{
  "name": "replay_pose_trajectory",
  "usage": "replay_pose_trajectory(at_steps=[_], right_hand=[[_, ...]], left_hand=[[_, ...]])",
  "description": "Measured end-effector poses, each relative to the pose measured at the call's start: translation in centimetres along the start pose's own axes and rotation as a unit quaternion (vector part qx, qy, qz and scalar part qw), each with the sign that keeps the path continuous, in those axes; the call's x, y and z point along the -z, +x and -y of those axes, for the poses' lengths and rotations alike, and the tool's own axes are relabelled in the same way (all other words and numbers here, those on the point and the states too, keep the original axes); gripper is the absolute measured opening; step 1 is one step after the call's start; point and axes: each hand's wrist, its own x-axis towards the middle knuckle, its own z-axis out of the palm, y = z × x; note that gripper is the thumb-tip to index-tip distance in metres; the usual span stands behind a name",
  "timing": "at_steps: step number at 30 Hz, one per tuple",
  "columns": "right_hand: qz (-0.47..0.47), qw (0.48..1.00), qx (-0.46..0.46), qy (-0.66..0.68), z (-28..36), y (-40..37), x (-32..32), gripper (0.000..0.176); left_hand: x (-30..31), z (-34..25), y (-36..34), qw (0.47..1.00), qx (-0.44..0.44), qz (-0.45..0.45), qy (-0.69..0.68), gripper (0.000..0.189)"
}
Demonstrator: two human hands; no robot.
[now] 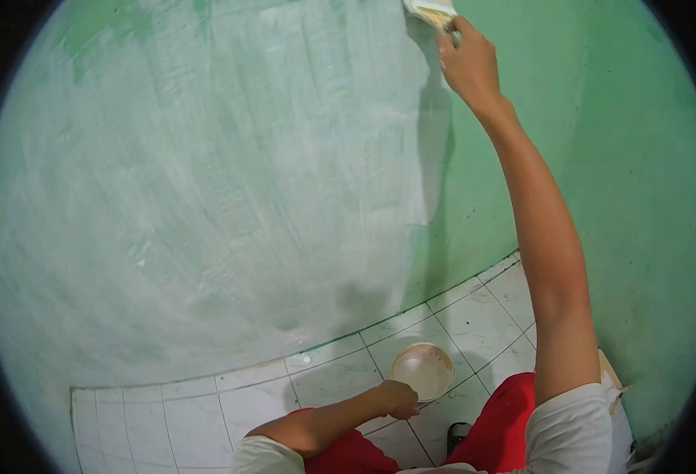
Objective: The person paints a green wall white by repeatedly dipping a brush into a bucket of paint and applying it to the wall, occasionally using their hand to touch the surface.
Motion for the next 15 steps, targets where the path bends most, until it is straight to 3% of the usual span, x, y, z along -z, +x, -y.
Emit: replay_pose_trajectory(at_steps=[2,4,9,13,15], right_hand=[[-0.034,0.998,0.042,-0.037,-1.1,-2.2,-0.5,0.022],[0.008,1.0,-0.009,-0.019,-1.2,-5.1,0.2,0.021],[0.065,0.997,-0.035,-0.034,-2.7,-10.8,2.5,0.022],[0.109,0.991,-0.074,-0.025,-2.7,-9.4,6.1,0.024],[0.089,0.994,-0.051,-0.026,-0.8,-7.1,7.5,0.025]], left_hand=[[0.4,-0.3,0.1,0.999,-0.023,-0.013,0.025,0.048],[0.9,-0.8,-0.6,1.0,-0.005,0.012,0.02,0.048],[0.9,-1.1,-0.9,0.999,-0.017,0.002,0.036,0.047],[1.1,-1.2,-1.1,1.0,-0.008,0.013,0.021,0.047],[1.2,-1.2,-1.0,1.0,-0.008,0.013,0.019,0.047]])
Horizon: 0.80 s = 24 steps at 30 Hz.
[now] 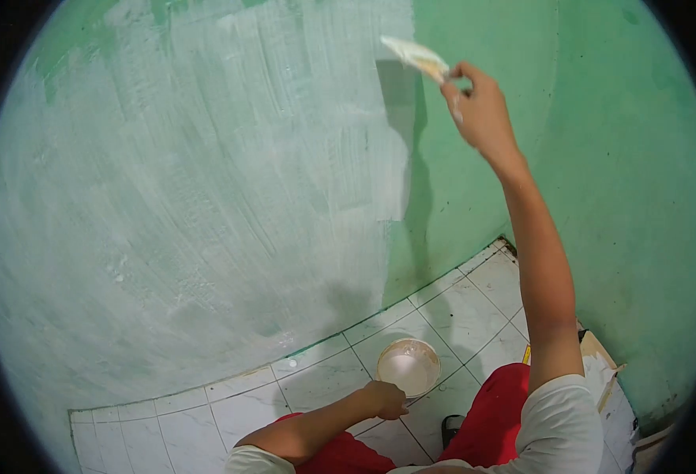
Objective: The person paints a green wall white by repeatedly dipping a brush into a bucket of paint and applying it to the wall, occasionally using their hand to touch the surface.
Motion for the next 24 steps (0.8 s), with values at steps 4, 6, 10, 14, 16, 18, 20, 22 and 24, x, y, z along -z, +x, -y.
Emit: replay_pose_trajectory(at_steps=[4,6,10,14,16,18,20,22,24], right_hand=[[-0.054,0.999,-0.004,-0.001,4.4,4.8,1.6,0.025],[-0.047,0.996,-0.072,-0.023,7.1,6.5,1.4,0.037],[-0.009,0.994,-0.096,-0.057,7.4,6.3,-0.1,0.035],[-0.04,0.991,-0.079,-0.104,6.7,4.9,0.2,0.034],[-0.063,0.991,-0.064,-0.098,5.6,5.3,-0.2,0.034],[-0.114,0.987,0.072,-0.087,3.7,6.6,-1.4,0.03],[-0.079,0.993,0.031,-0.086,3.8,6.6,-1.4,0.031],[-0.036,0.996,-0.017,-0.079,4.5,5.6,-1.2,0.031],[-0.004,0.998,-0.058,-0.028,5.5,5.4,0.3,0.031]], left_hand=[[-0.1,0.3,1.2,1.0,0.005,0.01,0.006,0.048],[0.0,0.5,1.6,1.0,0.01,0.022,-0.003,0.048],[-0.4,1.0,1.8,1.0,0.0,-0.001,0.01,0.049],[-0.7,1.6,1.8,1.0,-0.003,0.002,-0.009,0.051],[-0.5,2.1,2.1,0.999,0.008,0.013,-0.04,0.052],[-0.8,2.8,2.6,1.0,-0.002,-0.002,-0.013,0.052],[-0.7,2.8,3.0,1.0,-0.015,-0.008,0.004,0.052],[-0.7,2.5,2.7,1.0,-0.001,0.021,-0.013,0.053],[-0.8,2.8,2.8,1.0,-0.006,0.017,-0.015,0.053]])
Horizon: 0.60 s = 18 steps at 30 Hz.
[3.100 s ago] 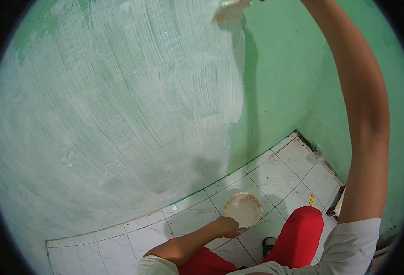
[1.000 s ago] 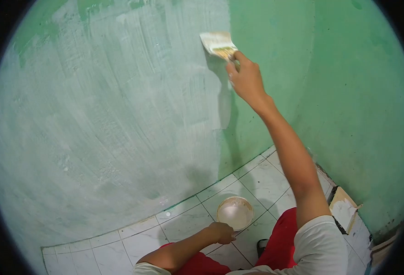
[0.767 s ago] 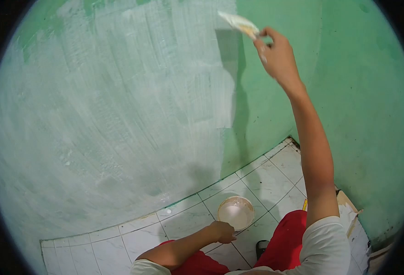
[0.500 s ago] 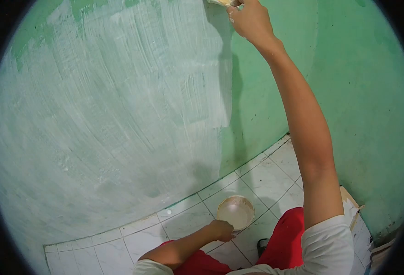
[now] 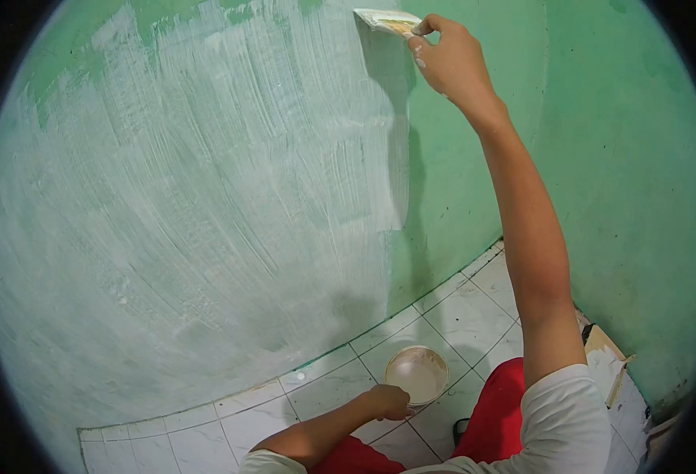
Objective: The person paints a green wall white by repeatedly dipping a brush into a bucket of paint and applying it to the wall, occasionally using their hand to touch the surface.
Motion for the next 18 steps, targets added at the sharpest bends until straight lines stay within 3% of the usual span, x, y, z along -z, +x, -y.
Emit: replay_pose_trajectory(at_steps=[1,3,4,6,9,13,16,18], right_hand=[[-0.003,1.0,0.001,0.0,-0.2,0.5,-0.2,0.031],[-0.105,0.989,0.104,-0.013,0.5,1.3,-0.7,0.028],[-0.105,0.989,0.101,-0.013,0.5,1.3,-0.8,0.028],[-0.041,0.999,-0.01,0.003,4.1,-0.6,0.1,0.034],[0.032,0.999,-0.025,-0.034,4.5,-1.6,1.1,0.035],[-0.017,0.998,-0.009,-0.056,3.1,-0.1,0.1,0.035],[-0.047,0.999,-0.007,0.004,5.4,0.4,-0.1,0.036],[0.027,0.997,-0.046,0.059,7.0,-0.8,0.0,0.036]], left_hand=[[0.0,0.1,0.1,1.0,-0.007,-0.004,-0.003,0.053],[-0.4,0.4,0.0,1.0,-0.008,-0.023,0.003,0.053],[-0.7,0.5,-0.2,0.999,-0.009,-0.041,0.007,0.053],[-0.7,0.2,-0.6,1.0,-0.002,-0.022,-0.001,0.052],[-0.5,-0.2,-1.2,1.0,0.009,-0.005,-0.004,0.051],[-0.2,-0.4,-1.9,1.0,-0.002,-0.022,-0.01,0.051],[-1.0,-0.2,-1.1,0.999,0.001,-0.038,0.011,0.05],[-0.5,-0.5,-1.6,0.999,-0.002,-0.038,0.006,0.05]])
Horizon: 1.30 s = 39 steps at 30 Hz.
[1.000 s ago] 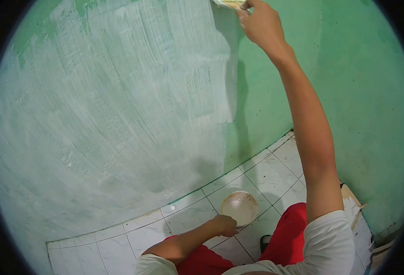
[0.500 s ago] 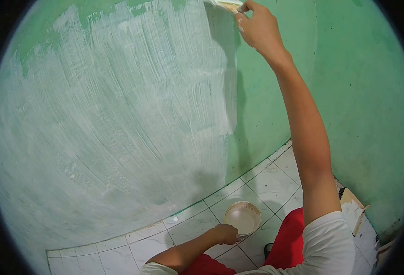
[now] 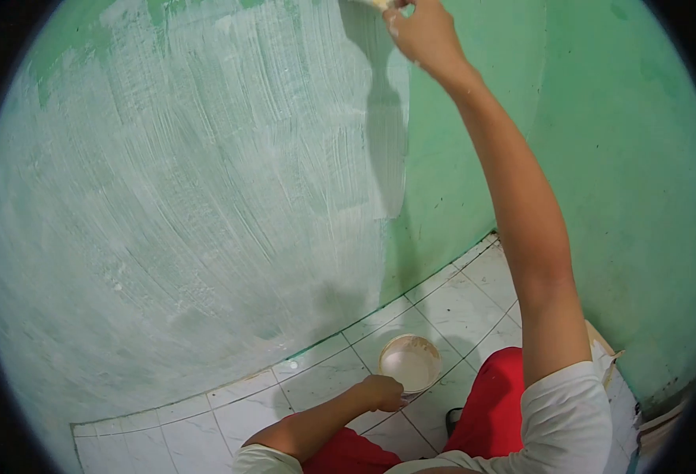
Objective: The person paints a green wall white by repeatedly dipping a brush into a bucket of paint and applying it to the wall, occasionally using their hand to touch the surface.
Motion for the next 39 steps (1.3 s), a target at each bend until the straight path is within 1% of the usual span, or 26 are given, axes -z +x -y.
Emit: replay_pose_trajectory(at_steps=[1,3,4,5,6,7,9,10,12,13,14,16,17,19,21,23,24,26,28,29,30,32,34,36,38,39], right_hand=[[0.002,1.0,0.004,-0.005,-1.8,0.3,-1.2,0.036],[-0.052,0.969,0.237,-0.055,-7.9,1.4,-4.1,0.025],[-0.056,0.969,0.236,-0.053,-8.2,0.7,-3.5,0.025],[-0.024,0.974,0.213,-0.07,-8.5,-0.9,-2.9,0.025],[0.01,0.978,0.189,-0.086,-8.2,-2.3,-2.4,0.024],[0.014,0.979,0.187,-0.081,-7.5,-2.6,-1.3,0.024],[0.053,0.988,0.098,-0.105,-4.6,-2.7,1.1,0.021],[0.057,0.988,0.098,-0.105,-4.4,-1.9,0.7,0.021],[-0.07,0.967,0.17,-0.178,-3.1,0.6,-0.4,0.036],[-0.055,0.98,0.147,-0.12,-2.3,1.2,-0.9,0.035],[-0.041,0.99,0.122,-0.066,-0.8,1.1,-1.6,0.034],[-0.002,0.991,0.11,-0.076,0.3,0.3,-3.0,0.033],[-0.008,0.991,0.103,-0.088,-1.0,-0.1,-3.8,0.033],[-0.047,0.973,0.21,-0.088,-5.1,-1.3,-7.6,0.02],[-0.038,0.97,0.229,-0.066,-8.6,-3.8,-8.7,0.018],[0.043,0.988,0.142,-0.045,-9.1,-7.1,-8.0,0.018],[0.064,0.988,0.132,-0.051,-9.9,-8.3,-7.8,0.019],[0.075,0.988,0.107,-0.082,-10.9,-10.5,-6.1,0.02],[0.156,0.985,0.004,-0.077,-10.6,-12.0,-3.3,0.022],[0.167,0.983,0.003,-0.081,-11.2,-11.9,-2.0,0.021],[0.161,0.983,-0.001,-0.088,-11.8,-11.4,-0.9,0.021],[0.071,0.99,0.097,-0.072,-12.2,-9.6,-0.5,0.019],[0.024,0.992,0.106,-0.057,-10.8,-6.2,-0.3,0.019],[-0.071,0.98,0.179,-0.041,-10.6,-2.4,-0.7,0.022],[-0.129,0.983,0.117,-0.052,-8.5,-1.2,-1.4,0.029],[-0.136,0.983,0.112,-0.055,-9.4,-0.3,-2.2,0.029]], left_hand=[[0.2,-0.3,-0.4,1.0,0.003,0.008,-0.004,0.049],[0.9,-1.4,-1.1,1.0,-0.008,0.014,-0.01,0.048],[1.1,-1.4,-1.4,1.0,-0.011,0.021,-0.015,0.047],[0.8,-1.3,-1.3,1.0,-0.006,0.024,-0.014,0.047],[0.3,-1.4,-1.0,0.999,-0.034,-0.008,0.0,0.051],[-0.2,-1.6,-0.8,0.997,-0.064,-0.043,0.01,0.055],[-0.6,-1.7,-0.7,0.997,-0.065,-0.048,0.011,0.055],[-0.8,-1.8,-0.6,0.996,-0.071,-0.05,0.016,0.054],[0.7,-2.5,-2.1,0.998,-0.052,-0.025,0.01,0.05],[1.4,-2.7,-2.7,0.999,-0.031,0.001,0.008,0.047],[1.5,-2.5,-2.9,0.999,-0.038,0.002,0.011,0.047],[1.5,-2.7,-2.6,1.0,-0.021,0.007,0.012,0.048],[1.3,-2.9,-2.2,0.999,-0.032,0.013,0.021,0.048],[0.4,-2.3,-1.9,0.998,-0.045,-0.03,0.015,0.049],[0.8,-2.5,-2.7,0.999,-0.028,-0.032,0.002,0.049],[0.6,-2.2,-3.4,0.999,-0.008,-0.041,-0.015,0.05],[0.6,-2.2,-3.3,0.999,-0.011,-0.048,-0.012,0.05],[0.4,-2.6,-3.2,0.998,-0.038,-0.043,0.006,0.05],[0.4,-2.9,-3.1,0.998,-0.047,-0.029,0.007,0.051],[0.6,-3.4,-2.8,0.997,-0.066,-0.02,0.022,0.051],[0.5,-3.4,-2.9,0.998,-0.06,-0.021,0.009,0.051],[0.0,-3.2,-3.5,0.999,-0.023,-0.022,-0.024,0.051],[0.5,-3.4,-3.3,1.0,-0.011,-0.013,0.005,0.051],[0.6,-3.4,-3.2,1.0,-0.005,-0.007,0.007,0.051],[0.8,-3.6,-2.6,1.0,-0.008,0.001,0.018,0.05],[0.7,-3.5,-2.4,1.0,0.0,0.005,0.016,0.05]])
